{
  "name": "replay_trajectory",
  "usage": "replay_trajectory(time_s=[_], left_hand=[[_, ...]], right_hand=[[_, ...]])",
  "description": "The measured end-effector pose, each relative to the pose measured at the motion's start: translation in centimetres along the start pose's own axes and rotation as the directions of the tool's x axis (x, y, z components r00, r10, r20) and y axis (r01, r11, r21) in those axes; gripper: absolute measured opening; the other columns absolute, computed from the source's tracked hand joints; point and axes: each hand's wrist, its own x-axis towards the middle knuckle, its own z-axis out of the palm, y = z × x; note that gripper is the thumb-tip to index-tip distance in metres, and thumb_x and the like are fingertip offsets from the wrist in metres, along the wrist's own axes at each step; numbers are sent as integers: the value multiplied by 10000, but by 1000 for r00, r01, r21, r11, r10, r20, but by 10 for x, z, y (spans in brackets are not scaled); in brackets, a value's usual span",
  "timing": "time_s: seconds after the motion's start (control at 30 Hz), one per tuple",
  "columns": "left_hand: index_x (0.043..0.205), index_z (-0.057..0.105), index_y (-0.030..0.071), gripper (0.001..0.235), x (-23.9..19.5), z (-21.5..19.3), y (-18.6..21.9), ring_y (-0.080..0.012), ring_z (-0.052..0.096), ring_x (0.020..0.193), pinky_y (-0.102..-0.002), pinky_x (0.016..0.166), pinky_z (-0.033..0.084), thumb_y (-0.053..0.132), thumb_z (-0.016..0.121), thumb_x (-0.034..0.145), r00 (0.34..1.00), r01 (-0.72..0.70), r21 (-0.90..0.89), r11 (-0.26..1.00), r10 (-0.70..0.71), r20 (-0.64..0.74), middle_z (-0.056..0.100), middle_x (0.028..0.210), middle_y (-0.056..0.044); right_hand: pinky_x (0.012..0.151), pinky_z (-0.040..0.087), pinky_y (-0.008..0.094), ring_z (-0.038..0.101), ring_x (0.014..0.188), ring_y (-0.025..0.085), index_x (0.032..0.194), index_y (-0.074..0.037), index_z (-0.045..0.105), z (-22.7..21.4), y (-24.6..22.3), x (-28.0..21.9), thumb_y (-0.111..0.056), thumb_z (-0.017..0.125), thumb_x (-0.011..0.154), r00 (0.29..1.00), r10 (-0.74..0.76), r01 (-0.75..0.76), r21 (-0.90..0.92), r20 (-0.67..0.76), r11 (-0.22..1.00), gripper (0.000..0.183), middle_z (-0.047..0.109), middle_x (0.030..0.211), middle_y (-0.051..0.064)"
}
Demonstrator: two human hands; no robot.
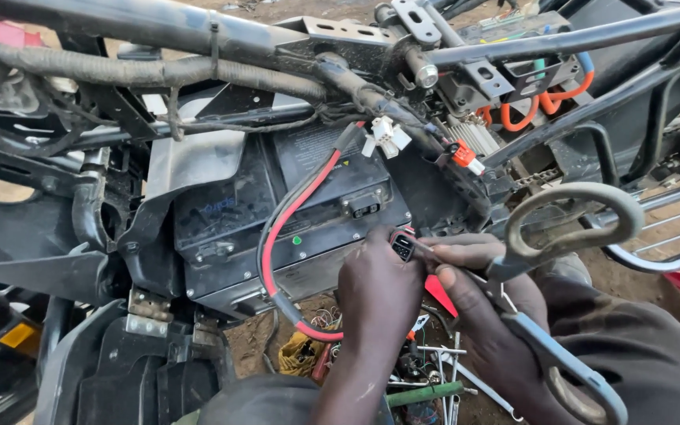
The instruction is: Repairing the electrical wiring and battery connections of a motorcycle using scissors.
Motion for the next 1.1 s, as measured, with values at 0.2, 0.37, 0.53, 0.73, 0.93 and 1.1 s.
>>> replay_trajectory(time_s=[0.2, 0.37, 0.53, 0.73, 0.93, 1.1], left_hand=[[1096, 687, 198, 288, 3, 15, -10, -449, 686, 882, -552, 729, 501, 321, 645, 839, 992, -108, -13, 994, 107, -62, 762, 931, -147], [1035, 714, 225, 287, 2, 11, -5, -438, 682, 861, -532, 700, 485, 393, 636, 816, 994, -95, -85, 992, 90, -63, 770, 903, -122], [1025, 742, 234, 302, 0, 8, -2, -334, 728, 835, -446, 699, 512, 339, 637, 762, 993, -115, -213, 970, 107, -52, 807, 895, -49], [1067, 772, 279, 357, 2, 5, -1, -207, 738, 800, -359, 717, 524, 333, 701, 722, 1000, -10, -312, 950, 11, 1, 816, 865, -13], [1093, 771, 257, 400, -1, 6, 0, -177, 703, 739, -348, 701, 523, 362, 663, 723, 1000, -3, -327, 945, 7, 9, 798, 820, -11], [1066, 740, 275, 373, 3, 8, -7, -346, 700, 751, -448, 670, 494, 450, 742, 735, 999, -49, -167, 985, 45, -30, 787, 833, -80]], right_hand=[[1085, 508, 364, 681, 1208, 211, 1084, -62, 720, -7, 12, 2, -171, 631, 954, 997, -6, 26, -248, 82, 968, 192, 736, 1221, 125], [1077, 532, 370, 678, 1233, 240, 1087, -35, 720, -14, 10, 5, -130, 648, 935, 993, 70, -69, -9, 95, 998, 193, 724, 1223, 144], [1134, 513, 392, 661, 1278, 259, 1129, -46, 718, -20, 11, 8, -102, 647, 938, 988, 50, -60, 67, 146, 996, 211, 707, 1276, 149], [1101, 547, 376, 686, 1249, 269, 1066, -29, 731, -25, 6, 13, -69, 654, 937, 975, 87, -126, 188, 206, 974, 156, 735, 1236, 181], [1090, 564, 373, 703, 1223, 262, 1078, -28, 702, -19, -1, 9, -84, 639, 935, 990, 21, -30, 63, 136, 998, 167, 730, 1241, 175], [1083, 567, 410, 712, 1252, 303, 1048, -30, 737, -18, 6, 6, -77, 669, 907, 977, 142, -171, 185, 159, 968, 163, 750, 1263, 204]])
